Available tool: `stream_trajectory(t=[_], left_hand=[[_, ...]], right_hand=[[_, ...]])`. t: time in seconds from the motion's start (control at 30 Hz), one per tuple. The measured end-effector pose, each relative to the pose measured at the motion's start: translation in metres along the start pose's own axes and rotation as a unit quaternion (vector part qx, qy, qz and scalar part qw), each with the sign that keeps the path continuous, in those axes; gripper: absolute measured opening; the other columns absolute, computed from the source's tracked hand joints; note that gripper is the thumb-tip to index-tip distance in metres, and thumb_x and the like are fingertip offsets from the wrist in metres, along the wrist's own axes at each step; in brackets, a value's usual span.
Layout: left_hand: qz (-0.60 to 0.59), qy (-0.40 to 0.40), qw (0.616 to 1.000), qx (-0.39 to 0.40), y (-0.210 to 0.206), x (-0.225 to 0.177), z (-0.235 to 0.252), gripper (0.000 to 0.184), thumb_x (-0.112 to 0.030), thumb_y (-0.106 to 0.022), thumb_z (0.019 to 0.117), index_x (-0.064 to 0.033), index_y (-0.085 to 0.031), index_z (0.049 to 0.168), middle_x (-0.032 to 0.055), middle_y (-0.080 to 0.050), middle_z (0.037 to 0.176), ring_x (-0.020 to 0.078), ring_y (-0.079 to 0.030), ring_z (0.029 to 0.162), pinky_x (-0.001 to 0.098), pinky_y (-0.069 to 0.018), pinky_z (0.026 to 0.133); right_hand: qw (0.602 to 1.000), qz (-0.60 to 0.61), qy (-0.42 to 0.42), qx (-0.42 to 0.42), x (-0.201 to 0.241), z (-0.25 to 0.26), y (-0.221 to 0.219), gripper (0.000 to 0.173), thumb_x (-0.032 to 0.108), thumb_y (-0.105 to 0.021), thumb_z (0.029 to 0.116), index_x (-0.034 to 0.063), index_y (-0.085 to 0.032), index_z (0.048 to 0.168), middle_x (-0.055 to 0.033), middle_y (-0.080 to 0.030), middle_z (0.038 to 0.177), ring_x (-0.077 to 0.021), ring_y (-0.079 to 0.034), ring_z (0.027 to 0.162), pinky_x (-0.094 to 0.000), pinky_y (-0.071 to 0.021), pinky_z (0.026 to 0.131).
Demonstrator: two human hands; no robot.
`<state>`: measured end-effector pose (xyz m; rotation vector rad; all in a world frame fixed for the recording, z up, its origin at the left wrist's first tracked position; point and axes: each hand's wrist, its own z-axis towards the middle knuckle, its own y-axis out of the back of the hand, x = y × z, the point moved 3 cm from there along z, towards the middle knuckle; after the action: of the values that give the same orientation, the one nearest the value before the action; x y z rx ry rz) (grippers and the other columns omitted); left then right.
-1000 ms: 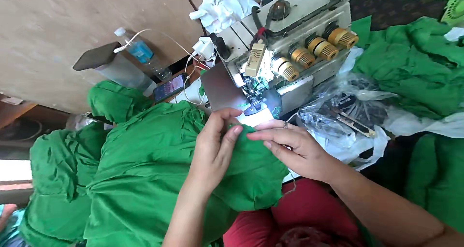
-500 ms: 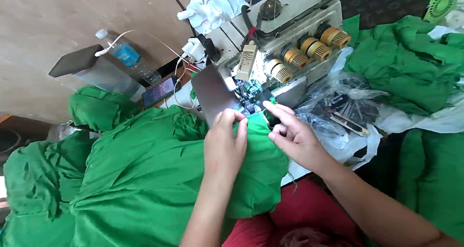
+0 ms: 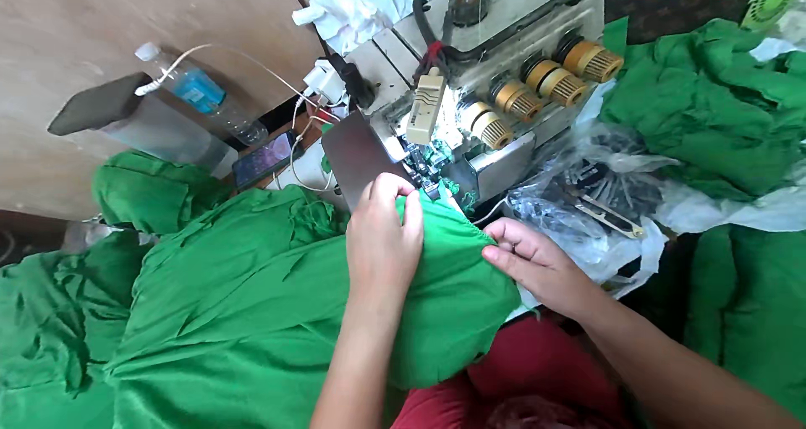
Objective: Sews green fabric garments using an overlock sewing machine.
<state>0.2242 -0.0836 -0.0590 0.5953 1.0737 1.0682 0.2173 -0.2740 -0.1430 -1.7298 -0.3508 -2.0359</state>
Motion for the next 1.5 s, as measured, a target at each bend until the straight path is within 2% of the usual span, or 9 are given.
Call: stream_trajectory(t=[0.13,0.2,0.6,0.67,0.77,0.87,0.97,1.2,1.5], left_hand=[[0.01,-0.099,0.994,-0.038,0.004,-0.013,-0.026,0.018,-0.012,-0.06,0.0975,-0.0055,-0.071,0.11,0.013,-0.07,0.111,0.0318,-0.065,0.108,0.054,-0.0492,0.09],[0.027,-0.127,0.991,-0.023,0.0,-0.027,-0.045,0.027,-0.022,-0.055,0.1027,-0.0093,-0.074,0.117,0.0094,-0.073,0.117,0.0274,-0.067,0.113,0.0486,-0.0513,0.095],[0.052,-0.119,0.991,0.021,-0.009,-0.024,-0.043,0.04,-0.038,-0.049,0.1044,-0.0157,-0.073,0.127,0.0145,-0.067,0.13,0.0353,-0.061,0.127,0.0573,-0.0473,0.106],[0.039,-0.15,0.988,0.028,-0.004,-0.026,-0.056,0.054,-0.055,-0.045,0.1034,-0.0152,-0.07,0.13,0.0167,-0.065,0.134,0.0395,-0.056,0.132,0.0642,-0.041,0.109],[0.053,-0.172,0.984,-0.012,-0.012,-0.034,-0.098,0.085,-0.082,-0.047,0.0876,-0.0177,-0.055,0.143,0.0116,-0.055,0.149,0.0277,-0.041,0.147,0.058,-0.0182,0.121],[0.076,-0.175,0.979,-0.066,-0.035,-0.021,-0.12,0.057,-0.049,-0.05,0.1018,-0.027,-0.034,0.152,0.0055,-0.028,0.167,0.021,-0.013,0.158,0.0552,0.0012,0.124],[0.014,-0.2,0.976,-0.087,-0.021,-0.016,-0.1,0.033,-0.016,-0.044,0.1069,-0.0209,-0.047,0.139,0.0057,-0.045,0.156,0.023,-0.03,0.153,0.05,-0.015,0.125],[-0.039,-0.285,0.958,0.016,0.002,-0.019,-0.051,0.023,0.002,-0.053,0.0982,-0.0108,-0.071,0.096,0.0051,-0.076,0.107,0.0224,-0.067,0.118,0.039,-0.0471,0.109],[-0.078,-0.253,0.962,0.064,0.006,0.005,-0.021,0.028,0.003,-0.056,0.0879,-0.0121,-0.077,0.099,0.0035,-0.076,0.106,0.0181,-0.07,0.11,0.0312,-0.0546,0.096]], right_hand=[[1.0,0.004,-0.015,0.016,0.005,-0.006,0.001,0.017,0.015,-0.054,0.1039,0.0056,-0.062,0.115,0.0109,-0.062,0.077,0.0062,-0.058,0.067,-0.0116,-0.0506,0.062],[0.999,0.016,-0.02,0.028,0.003,-0.014,0.0,0.02,0.015,-0.055,0.1034,0.0045,-0.062,0.118,0.011,-0.064,0.082,0.0063,-0.06,0.072,-0.012,-0.0518,0.066],[0.997,0.063,-0.036,0.037,0.009,-0.011,0.005,0.015,0.012,-0.058,0.1017,0.0053,-0.065,0.113,0.0099,-0.069,0.085,0.0032,-0.065,0.078,-0.0156,-0.0547,0.074],[0.995,0.087,-0.039,0.041,0.008,-0.011,0.004,0.015,0.01,-0.059,0.1013,0.0051,-0.064,0.114,0.0092,-0.07,0.087,0.0021,-0.066,0.08,-0.0172,-0.0557,0.075],[0.981,0.159,-0.069,0.081,0.014,-0.017,0.003,0.027,0.007,-0.061,0.0992,0.0062,-0.06,0.126,0.0072,-0.074,0.101,-0.0015,-0.07,0.092,-0.0222,-0.0585,0.084],[0.975,0.185,-0.066,0.103,0.018,-0.02,0.002,0.032,0.01,-0.064,0.0985,0.0066,-0.059,0.13,0.0054,-0.075,0.106,-0.0034,-0.071,0.096,-0.0239,-0.059,0.086],[0.976,0.172,-0.087,0.101,0.02,-0.019,0.002,0.031,0.006,-0.063,0.0975,0.0082,-0.058,0.128,0.0065,-0.074,0.099,-0.003,-0.072,0.086,-0.0214,-0.061,0.074],[0.993,0.1,-0.061,0.031,0.023,0.007,-0.001,0.021,-0.001,-0.064,0.0948,0.0087,-0.052,0.109,0.0046,-0.071,0.087,-0.0079,-0.073,0.072,-0.0255,-0.0634,0.066],[0.996,-0.086,0.013,0.017,0.032,0.033,0.002,0.018,0.01,-0.056,0.1013,0.0032,-0.069,0.112,0.0036,-0.071,0.089,0.0033,-0.063,0.066,-0.0122,-0.0534,0.057]])
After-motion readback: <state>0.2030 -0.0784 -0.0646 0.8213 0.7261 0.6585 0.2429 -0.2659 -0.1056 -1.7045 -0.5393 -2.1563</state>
